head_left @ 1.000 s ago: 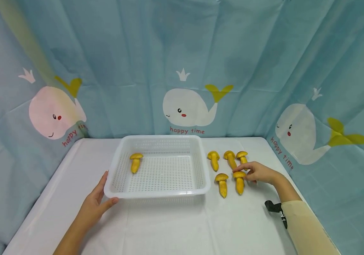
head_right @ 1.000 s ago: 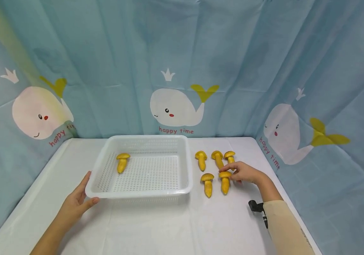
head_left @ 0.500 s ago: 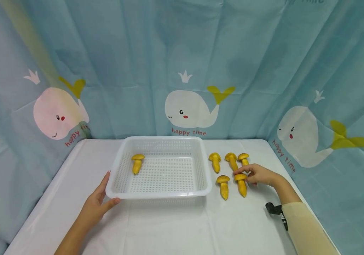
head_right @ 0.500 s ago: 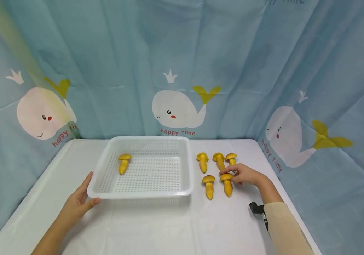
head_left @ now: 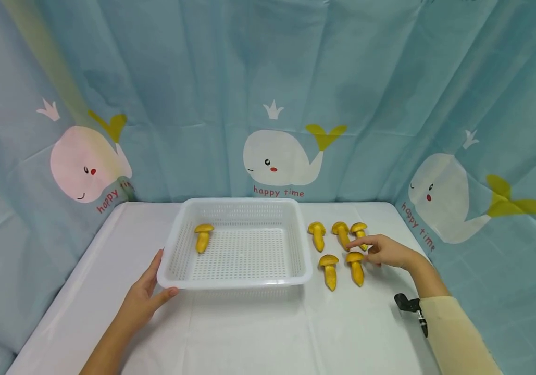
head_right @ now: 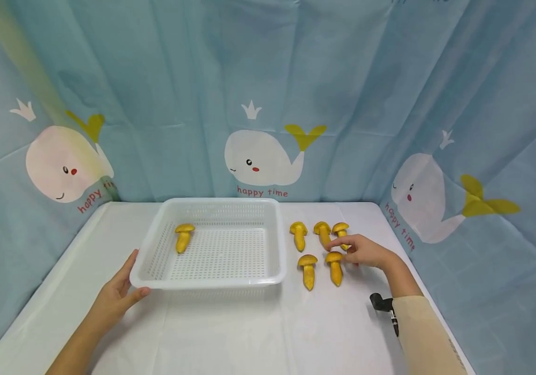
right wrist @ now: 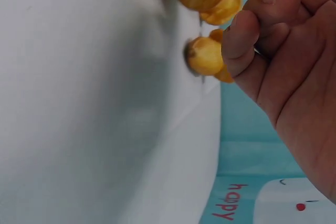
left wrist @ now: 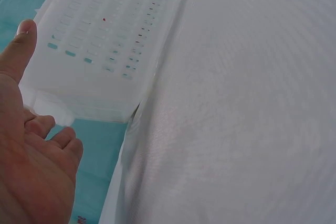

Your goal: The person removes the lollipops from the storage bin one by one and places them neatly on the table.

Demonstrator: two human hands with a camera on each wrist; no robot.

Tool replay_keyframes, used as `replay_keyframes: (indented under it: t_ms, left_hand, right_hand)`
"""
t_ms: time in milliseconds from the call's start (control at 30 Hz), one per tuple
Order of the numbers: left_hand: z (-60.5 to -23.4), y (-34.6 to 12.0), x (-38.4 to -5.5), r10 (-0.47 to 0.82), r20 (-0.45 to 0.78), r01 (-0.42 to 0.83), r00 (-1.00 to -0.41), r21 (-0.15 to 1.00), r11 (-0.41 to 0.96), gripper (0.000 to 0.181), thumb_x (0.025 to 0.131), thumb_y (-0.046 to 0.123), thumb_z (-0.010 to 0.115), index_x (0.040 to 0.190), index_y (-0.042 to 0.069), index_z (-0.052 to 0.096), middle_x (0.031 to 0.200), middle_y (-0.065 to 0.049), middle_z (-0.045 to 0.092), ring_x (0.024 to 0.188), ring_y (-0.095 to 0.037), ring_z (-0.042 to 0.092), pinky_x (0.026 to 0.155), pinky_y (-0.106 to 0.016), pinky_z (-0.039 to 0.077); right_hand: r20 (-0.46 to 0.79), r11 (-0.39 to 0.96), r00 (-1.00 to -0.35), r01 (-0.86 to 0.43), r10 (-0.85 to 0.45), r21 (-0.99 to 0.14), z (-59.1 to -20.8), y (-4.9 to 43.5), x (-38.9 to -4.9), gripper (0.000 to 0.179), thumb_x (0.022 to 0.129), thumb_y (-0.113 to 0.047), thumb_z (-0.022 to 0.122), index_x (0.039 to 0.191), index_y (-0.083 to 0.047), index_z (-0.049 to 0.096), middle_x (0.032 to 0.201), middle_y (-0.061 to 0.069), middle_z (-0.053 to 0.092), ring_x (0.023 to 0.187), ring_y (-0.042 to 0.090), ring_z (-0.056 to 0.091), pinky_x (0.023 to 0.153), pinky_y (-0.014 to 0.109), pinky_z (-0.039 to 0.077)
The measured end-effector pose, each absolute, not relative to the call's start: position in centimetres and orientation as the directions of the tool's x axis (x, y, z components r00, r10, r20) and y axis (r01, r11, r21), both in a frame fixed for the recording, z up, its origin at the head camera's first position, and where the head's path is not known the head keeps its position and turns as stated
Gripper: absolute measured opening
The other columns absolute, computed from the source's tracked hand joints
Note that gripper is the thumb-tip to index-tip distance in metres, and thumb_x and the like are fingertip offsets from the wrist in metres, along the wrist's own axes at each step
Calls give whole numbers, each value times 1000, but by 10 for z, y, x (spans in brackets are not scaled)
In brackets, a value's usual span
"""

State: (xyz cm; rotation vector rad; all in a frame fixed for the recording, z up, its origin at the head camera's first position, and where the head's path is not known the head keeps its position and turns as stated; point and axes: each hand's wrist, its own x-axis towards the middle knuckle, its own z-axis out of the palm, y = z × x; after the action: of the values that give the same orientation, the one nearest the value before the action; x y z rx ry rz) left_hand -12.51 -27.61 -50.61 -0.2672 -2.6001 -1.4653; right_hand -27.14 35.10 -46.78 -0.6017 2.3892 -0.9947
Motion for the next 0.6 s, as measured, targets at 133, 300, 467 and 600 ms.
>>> replay_keyframes:
  t_ms: [133, 300, 467, 600]
  left_hand:
    - [-507, -276, -127, 88, 218, 232, -972, 832, 504, 103, 83, 10, 77, 155, 37, 10, 162, 9, 10, 141, 11, 11, 100, 1, 22]
    - [-509, -278, -128, 86, 212, 226, -973, 830, 511, 102, 83, 12, 77, 155, 37, 9, 162, 11, 9, 141, 11, 11, 100, 0, 23]
    - [-511, -278, -128, 71, 195, 203, -978, 827, 524, 102, 83, 15, 77, 155, 38, 9, 163, 8, 10, 139, 14, 12, 98, 1, 23]
    - [-510, -278, -126, 70, 180, 191, -981, 833, 519, 101, 84, 15, 77, 155, 39, 8, 163, 7, 10, 138, 15, 13, 98, 1, 23]
  right_hand:
    - [-217, 630, -791, -255, -572, -733, -448, 348, -270, 45, 93, -5, 60, 134, -21, 59, 129, 10, 59, 59, 22, 51, 55, 40, 50]
    - [-156, 633, -805, -312, -572, -709, -419, 341, -269, 41, 93, -13, 64, 130, -28, 61, 119, 0, 62, 65, 21, 55, 57, 35, 51]
    - [-111, 602, -796, -350, -595, -718, -389, 330, -271, 38, 94, -16, 64, 130, -28, 61, 101, 1, 67, 64, 23, 56, 57, 32, 51]
    - [-108, 596, -805, -333, -583, -730, -367, 315, -275, 36, 94, -23, 66, 129, -30, 61, 78, 7, 64, 66, 25, 56, 61, 33, 51]
